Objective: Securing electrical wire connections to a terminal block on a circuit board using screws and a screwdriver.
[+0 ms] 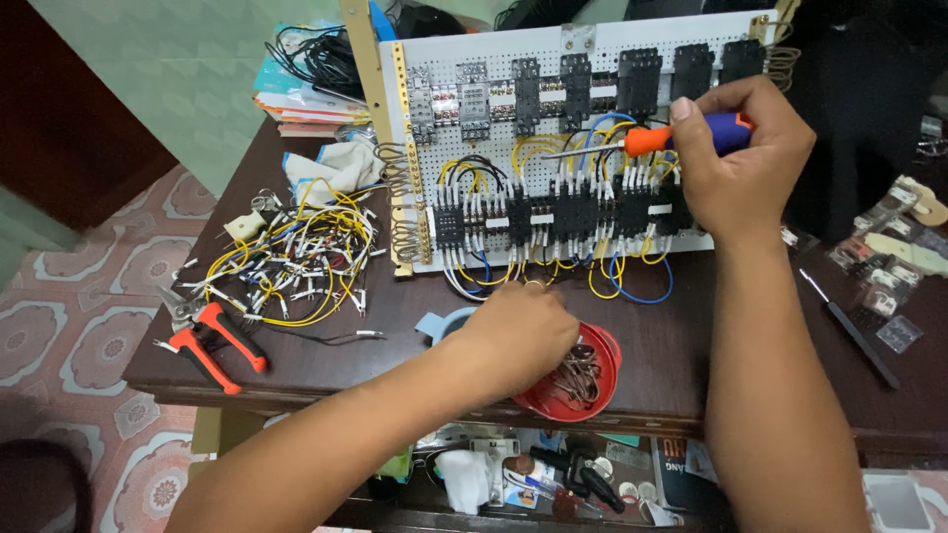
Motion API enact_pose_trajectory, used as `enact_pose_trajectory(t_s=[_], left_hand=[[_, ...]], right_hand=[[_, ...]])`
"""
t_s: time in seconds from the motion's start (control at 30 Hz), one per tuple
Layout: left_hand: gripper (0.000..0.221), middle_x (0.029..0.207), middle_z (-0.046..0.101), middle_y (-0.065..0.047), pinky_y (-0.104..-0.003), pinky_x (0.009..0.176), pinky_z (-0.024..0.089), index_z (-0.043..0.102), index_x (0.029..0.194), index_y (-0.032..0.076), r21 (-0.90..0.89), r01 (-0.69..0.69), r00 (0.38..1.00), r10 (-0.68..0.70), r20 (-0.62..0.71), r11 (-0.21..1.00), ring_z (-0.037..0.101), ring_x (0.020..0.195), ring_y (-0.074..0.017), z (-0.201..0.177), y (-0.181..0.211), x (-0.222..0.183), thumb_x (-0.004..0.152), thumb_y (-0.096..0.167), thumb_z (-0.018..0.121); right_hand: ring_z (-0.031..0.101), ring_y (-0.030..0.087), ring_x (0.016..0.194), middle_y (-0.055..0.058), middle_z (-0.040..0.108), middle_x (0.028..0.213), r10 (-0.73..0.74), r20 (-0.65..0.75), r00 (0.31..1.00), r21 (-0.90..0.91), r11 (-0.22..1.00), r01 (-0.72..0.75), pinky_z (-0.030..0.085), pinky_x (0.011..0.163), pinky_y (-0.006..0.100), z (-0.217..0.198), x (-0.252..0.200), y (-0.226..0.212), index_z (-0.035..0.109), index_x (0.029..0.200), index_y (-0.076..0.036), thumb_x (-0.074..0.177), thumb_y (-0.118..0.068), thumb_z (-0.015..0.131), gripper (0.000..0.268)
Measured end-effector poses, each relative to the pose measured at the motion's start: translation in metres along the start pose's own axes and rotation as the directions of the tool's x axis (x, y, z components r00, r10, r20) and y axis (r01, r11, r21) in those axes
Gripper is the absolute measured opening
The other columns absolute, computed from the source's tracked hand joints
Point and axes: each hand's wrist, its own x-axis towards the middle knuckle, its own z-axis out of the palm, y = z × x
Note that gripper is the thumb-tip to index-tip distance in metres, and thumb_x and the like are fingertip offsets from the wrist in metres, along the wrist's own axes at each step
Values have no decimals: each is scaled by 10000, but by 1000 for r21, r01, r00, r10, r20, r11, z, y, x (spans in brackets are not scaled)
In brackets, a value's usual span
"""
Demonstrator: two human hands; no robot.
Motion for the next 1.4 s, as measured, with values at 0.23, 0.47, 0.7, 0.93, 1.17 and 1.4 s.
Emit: enact_pose_trajectory(t_s=[0.23, 0.47, 0.7, 0.93, 1.17, 1.4], left_hand=[[122, 914, 626, -88, -499, 552, 523, 735, 866, 104, -131, -51, 992, 65, 104, 990, 675, 744, -337, -13, -12, -7, 850, 80, 617], [70, 738, 701, -58, -402, 588, 444, 614, 857, 129, -668, -9, 999, 37, 28, 744, 628, 643, -259, -52, -39, -23, 827, 76, 648], [218, 877, 793, -15, -212, 650, 517, 666, 1067, 105, -927, -146, 988, 93, -121, 345, 735, 790, -70, -47, -59, -37, 877, 50, 757], [142, 987, 682, -99, -287, 626, 671, 619, 1085, 38, -950, -309, 935, -169, -313, 50, 711, 736, -158, -58, -88, -83, 965, 113, 638], [196, 910, 621, -152, -204, 357, 461, 595, 1090, -57, -837, -507, 718, -637, -280, -204, 665, 577, -208, 12, -111, -87, 918, 23, 643], [161, 660, 572, -48, -170, 389, 373, 675, 951, -21, -891, -453, 560, -784, -269, -18, 515, 466, -57, 23, -95, -83, 876, 96, 757]], right_hand=[[551, 163, 828, 67, 625, 892, -4, 9, 1000, 10, 1000, 4, 430, 745, 331, 0, -1, -2, 671, 992, -22, 1106, -181, 758, 214], [528, 161, 815, 71, 616, 885, -5, 7, 1000, 37, 999, 5, 413, 750, 334, -3, 1, 1, 670, 998, -19, 1110, -180, 764, 218], [550, 114, 760, 50, 587, 864, 174, 75, 982, 143, 973, -183, 427, 682, 281, 0, -1, -1, 644, 1004, -39, 1089, -170, 753, 190], [409, 92, 724, -18, 569, 843, 155, 317, 936, 98, 976, -195, 333, 691, 282, -1, -2, -32, 654, 978, -99, 956, -174, 739, 116], [623, 233, 664, 162, 703, 743, -19, 601, 799, 250, 954, -166, 500, 680, 373, 37, -24, -76, 722, 893, -63, 821, -241, 814, 213], [666, 224, 612, 104, 733, 684, 44, 637, 770, 195, 957, -216, 530, 651, 333, 47, -33, -72, 751, 861, -121, 785, -251, 829, 170]])
